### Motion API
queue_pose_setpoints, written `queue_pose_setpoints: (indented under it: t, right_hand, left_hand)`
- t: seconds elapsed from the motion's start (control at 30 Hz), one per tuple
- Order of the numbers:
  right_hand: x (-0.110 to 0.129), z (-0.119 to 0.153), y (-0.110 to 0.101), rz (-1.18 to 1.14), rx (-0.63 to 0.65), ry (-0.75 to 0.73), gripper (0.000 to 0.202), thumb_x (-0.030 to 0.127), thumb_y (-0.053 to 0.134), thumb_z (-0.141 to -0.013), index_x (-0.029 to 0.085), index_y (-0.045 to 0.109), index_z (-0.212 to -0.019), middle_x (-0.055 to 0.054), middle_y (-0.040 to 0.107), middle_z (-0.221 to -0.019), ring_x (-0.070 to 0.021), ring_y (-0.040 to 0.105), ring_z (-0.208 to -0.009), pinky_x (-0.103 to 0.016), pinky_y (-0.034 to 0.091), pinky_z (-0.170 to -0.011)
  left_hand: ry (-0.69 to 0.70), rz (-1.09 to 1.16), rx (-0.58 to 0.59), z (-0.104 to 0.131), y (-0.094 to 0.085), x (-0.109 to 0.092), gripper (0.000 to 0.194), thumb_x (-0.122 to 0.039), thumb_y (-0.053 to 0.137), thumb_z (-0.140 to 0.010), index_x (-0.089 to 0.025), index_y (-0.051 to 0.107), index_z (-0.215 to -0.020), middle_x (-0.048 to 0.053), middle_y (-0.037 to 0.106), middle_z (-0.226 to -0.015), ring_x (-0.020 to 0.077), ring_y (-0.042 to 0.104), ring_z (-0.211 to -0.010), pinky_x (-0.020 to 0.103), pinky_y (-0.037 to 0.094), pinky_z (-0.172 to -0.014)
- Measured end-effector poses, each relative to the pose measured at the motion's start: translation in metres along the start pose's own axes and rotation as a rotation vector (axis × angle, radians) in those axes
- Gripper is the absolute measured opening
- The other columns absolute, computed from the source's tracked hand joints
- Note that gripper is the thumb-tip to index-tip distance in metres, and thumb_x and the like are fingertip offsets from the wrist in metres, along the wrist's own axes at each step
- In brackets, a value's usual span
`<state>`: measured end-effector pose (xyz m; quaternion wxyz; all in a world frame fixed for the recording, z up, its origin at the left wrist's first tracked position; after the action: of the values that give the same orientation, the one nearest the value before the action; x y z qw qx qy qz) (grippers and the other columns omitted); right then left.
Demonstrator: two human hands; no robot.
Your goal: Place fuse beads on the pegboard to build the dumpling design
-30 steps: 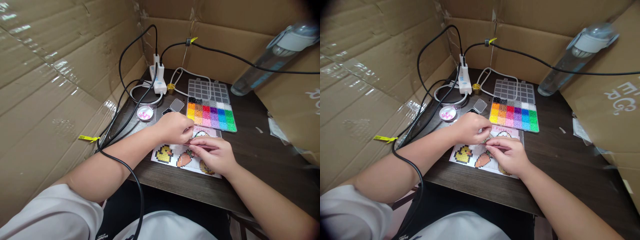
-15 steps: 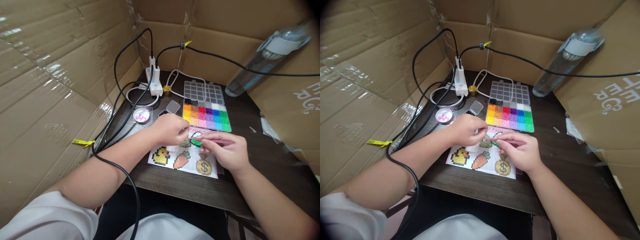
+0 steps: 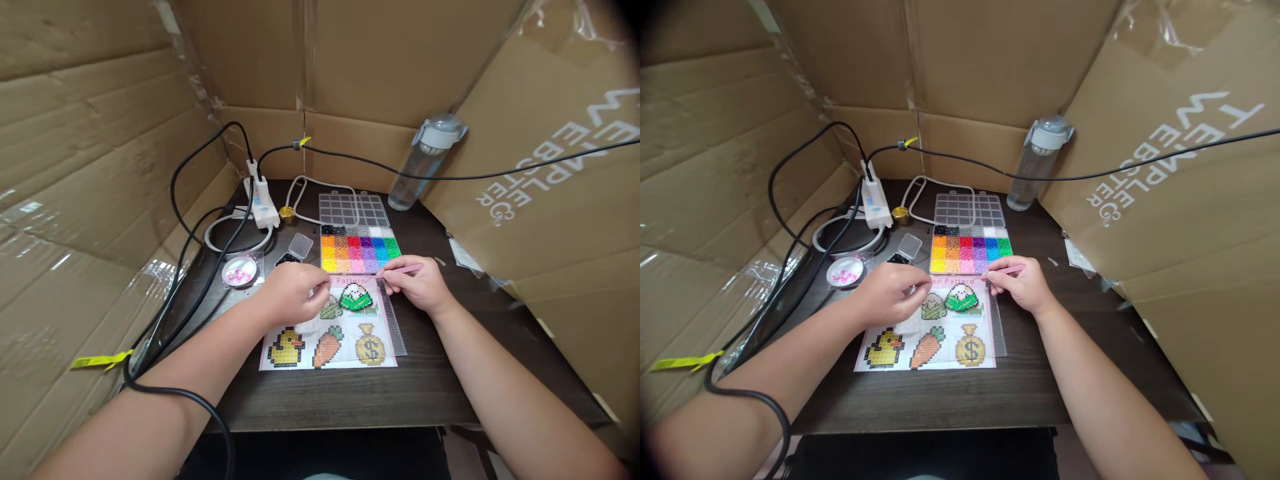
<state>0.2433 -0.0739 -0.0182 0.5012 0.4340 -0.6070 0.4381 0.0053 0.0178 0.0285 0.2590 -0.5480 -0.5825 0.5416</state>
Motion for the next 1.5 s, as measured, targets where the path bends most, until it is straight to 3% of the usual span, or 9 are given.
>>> queue_pose_setpoints:
  t: [0.17, 0.97, 1.5]
  right_hand:
    - [0.005, 0.001, 0.006, 0.05, 0.048, 0.044, 0.025, 0.034, 0.08, -0.073, 0.012, 0.074, -0.082, -0.002, 0.067, -0.054, -0.0121, 0.06, -0.047, -0.025, 0.049, -0.048]
    - [0.015, 0.001, 0.014, 0.059, 0.02, 0.097, 0.024, 0.034, 0.083, -0.064, 0.013, 0.074, -0.073, -0.002, 0.068, -0.055, -0.0115, 0.059, -0.045, -0.026, 0.053, -0.046]
    - [0.007, 0.0, 0.009, 0.065, 0.05, 0.073, 0.023, 0.032, 0.081, -0.071, 0.012, 0.074, -0.079, -0.005, 0.072, -0.061, -0.0118, 0.062, -0.048, -0.025, 0.054, -0.049]
  left_hand:
    - [-0.015, 0.01, 0.007, 0.0, 0.0, -0.001, 0.025, -0.02, 0.044, -0.082, -0.018, 0.063, -0.066, 0.002, 0.064, -0.063, 0.0125, 0.054, -0.057, 0.027, 0.033, -0.056]
    - [0.0, 0.041, -0.008, -0.001, 0.0, -0.001, 0.025, -0.022, 0.044, -0.082, -0.018, 0.064, -0.068, 0.002, 0.064, -0.062, 0.0124, 0.054, -0.057, 0.027, 0.037, -0.057]
    - [-0.004, 0.024, 0.009, -0.001, 0.0, -0.002, 0.024, -0.02, 0.044, -0.082, -0.018, 0.061, -0.065, 0.002, 0.062, -0.061, 0.0124, 0.053, -0.057, 0.027, 0.035, -0.057]
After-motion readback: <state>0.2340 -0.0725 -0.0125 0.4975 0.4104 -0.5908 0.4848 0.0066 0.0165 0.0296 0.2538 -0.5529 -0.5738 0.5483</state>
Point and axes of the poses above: each hand's wrist, its own z-axis away from the middle knuckle, its own y-axis out of the palm, x = y × z, the point moved 3 cm from there along -z, towards the middle knuckle
